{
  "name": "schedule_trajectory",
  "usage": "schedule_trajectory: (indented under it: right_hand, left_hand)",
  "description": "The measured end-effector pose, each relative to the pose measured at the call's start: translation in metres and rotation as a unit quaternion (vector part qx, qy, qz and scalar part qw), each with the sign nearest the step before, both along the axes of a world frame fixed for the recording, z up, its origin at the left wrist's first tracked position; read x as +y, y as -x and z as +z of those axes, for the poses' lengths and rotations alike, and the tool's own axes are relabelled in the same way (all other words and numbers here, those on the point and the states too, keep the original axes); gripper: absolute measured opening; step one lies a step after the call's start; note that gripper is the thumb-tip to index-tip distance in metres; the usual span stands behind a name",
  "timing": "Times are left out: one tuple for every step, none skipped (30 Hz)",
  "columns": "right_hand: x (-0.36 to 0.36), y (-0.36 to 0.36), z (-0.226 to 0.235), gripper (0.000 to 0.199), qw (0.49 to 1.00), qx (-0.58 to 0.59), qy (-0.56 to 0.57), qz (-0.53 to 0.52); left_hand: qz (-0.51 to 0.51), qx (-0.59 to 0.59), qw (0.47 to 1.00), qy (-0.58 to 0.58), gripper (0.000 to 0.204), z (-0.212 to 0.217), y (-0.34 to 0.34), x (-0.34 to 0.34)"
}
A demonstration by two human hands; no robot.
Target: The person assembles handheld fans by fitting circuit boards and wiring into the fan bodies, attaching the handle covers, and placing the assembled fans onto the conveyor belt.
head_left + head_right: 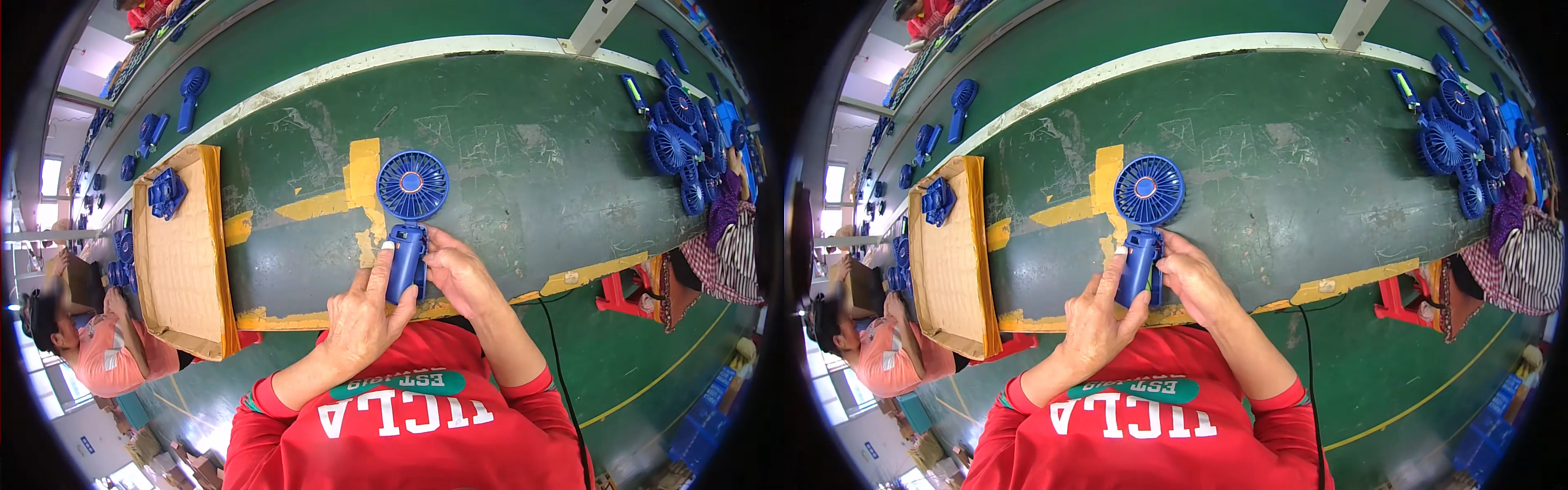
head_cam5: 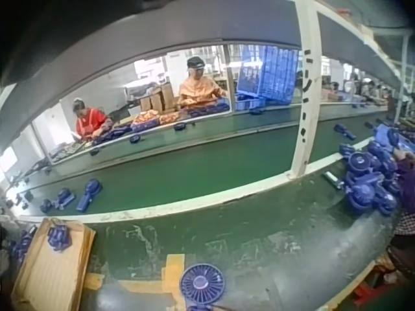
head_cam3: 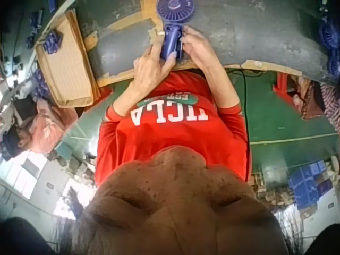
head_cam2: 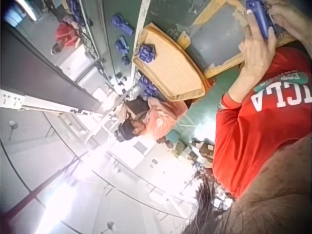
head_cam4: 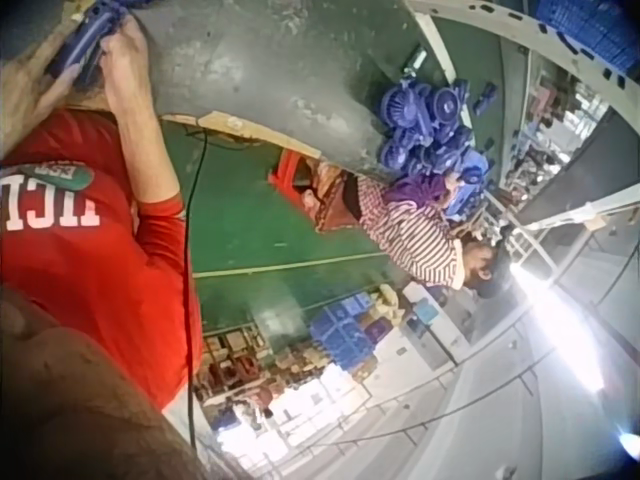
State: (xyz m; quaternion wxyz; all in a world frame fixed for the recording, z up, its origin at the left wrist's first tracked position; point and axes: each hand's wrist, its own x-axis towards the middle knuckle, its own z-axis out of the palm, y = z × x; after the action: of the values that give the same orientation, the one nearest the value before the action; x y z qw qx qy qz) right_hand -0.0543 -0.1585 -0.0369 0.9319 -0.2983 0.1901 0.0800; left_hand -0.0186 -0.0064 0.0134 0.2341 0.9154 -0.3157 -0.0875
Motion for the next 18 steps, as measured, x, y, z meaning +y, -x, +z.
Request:
schedule_trajectory:
  right_hand:
    - [0.0000, 0.0004, 0.0006, 0.052, 1.000, 0.000, -0.001, -0.001]
    - [0.0004, 0.0008, 0.0013, 0.054, 1.000, 0.001, 0.011, 0.005]
    - [0.0005, 0.0008, 0.0024, 0.055, 1.000, 0.003, 0.022, 0.011]
    - [0.0004, 0.0005, 0.0045, 0.055, 1.000, 0.003, 0.022, 0.011]
    - [0.0001, 0.0004, 0.0071, 0.057, 0.999, 0.001, 0.027, 0.017]
    - [0.0000, 0.0003, 0.0083, 0.058, 0.999, 0.000, 0.033, 0.025]
    - [0.0001, 0.0004, 0.0078, 0.058, 0.999, 0.000, 0.032, 0.024]
    - [0.0002, 0.0008, 0.0070, 0.060, 0.999, 0.000, 0.037, 0.029]
    - [0.0005, 0.0011, 0.0066, 0.061, 0.999, 0.000, 0.042, 0.033]
    - [0.0011, 0.0011, 0.0067, 0.061, 0.999, 0.000, 0.042, 0.033]
    - [0.0019, 0.0010, 0.0068, 0.062, 0.998, 0.000, 0.046, 0.037]
    - [0.0025, 0.0011, 0.0070, 0.064, 0.998, 0.000, 0.050, 0.040]
    - [0.0031, 0.0018, 0.0074, 0.064, 0.998, 0.000, 0.050, 0.041]
    - [0.0038, 0.0023, 0.0078, 0.064, 0.998, -0.010, 0.050, 0.040]
    - [0.0044, 0.0027, 0.0081, 0.065, 0.998, -0.020, 0.050, 0.040]
    - [0.0046, 0.0029, 0.0073, 0.065, 0.998, -0.021, 0.050, 0.040]
    - [0.0042, 0.0032, 0.0056, 0.065, 0.998, -0.027, 0.047, 0.043]
    - [0.0037, 0.0036, 0.0045, 0.066, 0.997, -0.033, 0.043, 0.046]
  left_hand:
    - [-0.002, -0.003, 1.000, -0.008, 0.060, 0.0001, 0.0003, -0.0007]
    - [-0.003, -0.003, 1.000, -0.009, 0.060, -0.0003, 0.0005, -0.0010]
    - [-0.003, -0.010, 1.000, -0.008, 0.060, -0.0008, 0.0006, -0.0014]
    - [-0.004, -0.017, 1.000, -0.008, 0.059, -0.0011, 0.0007, -0.0018]
    - [-0.005, -0.017, 1.000, -0.008, 0.059, -0.0012, 0.0008, -0.0020]
    - [-0.006, -0.022, 1.000, -0.013, 0.058, -0.0012, 0.0009, -0.0022]
    - [-0.007, -0.028, 0.999, -0.018, 0.058, -0.0012, 0.0010, -0.0024]
    - [-0.007, -0.028, 0.999, -0.018, 0.058, -0.0007, 0.0015, -0.0027]
    - [-0.006, -0.029, 0.999, -0.023, 0.058, -0.0002, 0.0019, -0.0031]
    - [-0.004, -0.030, 0.999, -0.029, 0.058, 0.0002, 0.0021, -0.0031]
    - [-0.004, -0.030, 0.999, -0.028, 0.058, 0.0002, 0.0021, -0.0030]
    - [-0.006, -0.034, 0.999, -0.024, 0.057, 0.0001, 0.0019, -0.0030]
    - [-0.008, -0.038, 0.999, -0.020, 0.056, 0.0000, 0.0017, -0.0029]
    - [-0.007, -0.039, 0.999, -0.019, 0.056, -0.0005, 0.0014, -0.0024]
    - [-0.013, -0.042, 0.999, -0.013, 0.056, -0.0012, 0.0011, -0.0018]
    - [-0.018, -0.045, 0.999, -0.008, 0.055, -0.0020, 0.0009, -0.0012]
    - [-0.018, -0.045, 0.999, -0.007, 0.055, -0.0028, 0.0003, -0.0015]
    - [-0.024, -0.043, 0.999, -0.002, 0.056, -0.0036, -0.0004, -0.0018]
